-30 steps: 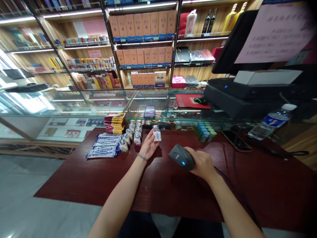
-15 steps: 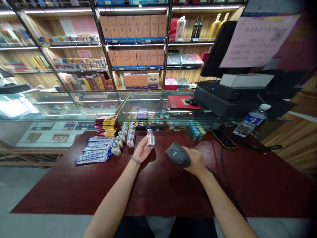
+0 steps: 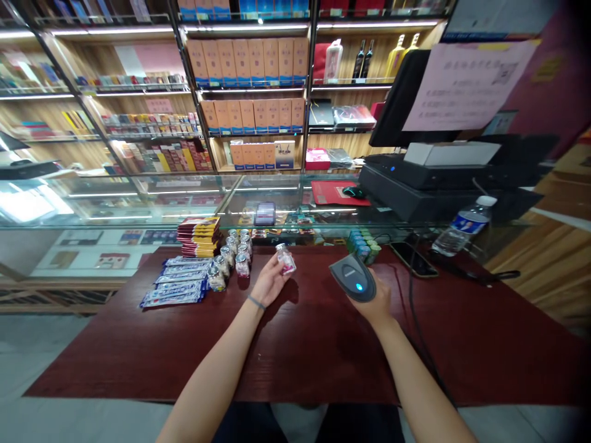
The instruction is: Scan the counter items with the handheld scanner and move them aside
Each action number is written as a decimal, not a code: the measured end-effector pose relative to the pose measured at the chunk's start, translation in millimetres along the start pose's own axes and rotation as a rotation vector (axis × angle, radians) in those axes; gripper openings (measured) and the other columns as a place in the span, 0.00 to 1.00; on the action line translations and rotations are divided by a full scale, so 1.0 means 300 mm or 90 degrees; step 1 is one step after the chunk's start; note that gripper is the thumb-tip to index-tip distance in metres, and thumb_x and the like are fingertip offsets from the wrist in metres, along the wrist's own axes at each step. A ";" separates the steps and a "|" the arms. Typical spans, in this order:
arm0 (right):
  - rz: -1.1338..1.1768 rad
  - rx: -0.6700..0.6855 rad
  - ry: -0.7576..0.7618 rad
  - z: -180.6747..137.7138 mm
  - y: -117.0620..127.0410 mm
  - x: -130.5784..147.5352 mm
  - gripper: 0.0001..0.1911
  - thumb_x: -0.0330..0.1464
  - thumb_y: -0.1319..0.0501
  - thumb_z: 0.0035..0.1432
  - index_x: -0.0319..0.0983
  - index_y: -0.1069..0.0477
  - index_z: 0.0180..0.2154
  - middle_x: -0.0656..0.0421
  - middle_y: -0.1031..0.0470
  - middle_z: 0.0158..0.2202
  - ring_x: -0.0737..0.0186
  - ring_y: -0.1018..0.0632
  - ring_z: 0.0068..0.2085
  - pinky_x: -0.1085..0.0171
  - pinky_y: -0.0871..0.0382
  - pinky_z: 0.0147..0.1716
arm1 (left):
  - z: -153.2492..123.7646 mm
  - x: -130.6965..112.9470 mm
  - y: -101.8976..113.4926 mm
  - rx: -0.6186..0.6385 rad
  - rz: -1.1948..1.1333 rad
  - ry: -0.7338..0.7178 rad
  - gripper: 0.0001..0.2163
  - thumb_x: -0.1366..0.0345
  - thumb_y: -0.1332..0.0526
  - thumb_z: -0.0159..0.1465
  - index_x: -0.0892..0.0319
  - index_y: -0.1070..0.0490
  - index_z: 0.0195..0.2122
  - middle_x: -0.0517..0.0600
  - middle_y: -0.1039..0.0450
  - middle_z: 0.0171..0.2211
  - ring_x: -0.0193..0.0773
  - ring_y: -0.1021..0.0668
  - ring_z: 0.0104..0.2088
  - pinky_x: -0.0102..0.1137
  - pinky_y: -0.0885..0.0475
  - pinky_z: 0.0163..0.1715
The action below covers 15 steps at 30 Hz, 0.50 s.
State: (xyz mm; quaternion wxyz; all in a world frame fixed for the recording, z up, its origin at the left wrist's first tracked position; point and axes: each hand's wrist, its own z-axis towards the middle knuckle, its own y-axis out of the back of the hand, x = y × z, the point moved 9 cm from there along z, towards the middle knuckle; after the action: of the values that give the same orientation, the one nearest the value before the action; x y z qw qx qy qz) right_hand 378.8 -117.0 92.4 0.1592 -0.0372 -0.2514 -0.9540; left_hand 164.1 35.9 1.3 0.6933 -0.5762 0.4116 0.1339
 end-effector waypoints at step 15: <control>-0.029 -0.176 -0.173 -0.079 0.073 -0.213 0.23 0.40 0.30 0.48 0.39 0.31 0.44 0.56 0.23 0.32 0.57 0.21 0.30 0.61 0.26 0.30 | 0.105 0.017 0.015 -0.079 0.275 -0.107 0.27 0.63 0.25 0.50 0.61 0.25 0.51 0.57 0.21 0.48 0.45 0.20 0.48 0.43 0.28 0.55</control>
State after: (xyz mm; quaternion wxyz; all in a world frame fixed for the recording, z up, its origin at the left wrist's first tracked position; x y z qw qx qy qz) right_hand 446.6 -128.4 72.4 0.0959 -0.1815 -0.1377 -0.9690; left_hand 177.4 64.4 -5.6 0.6435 -0.5030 0.4571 0.3521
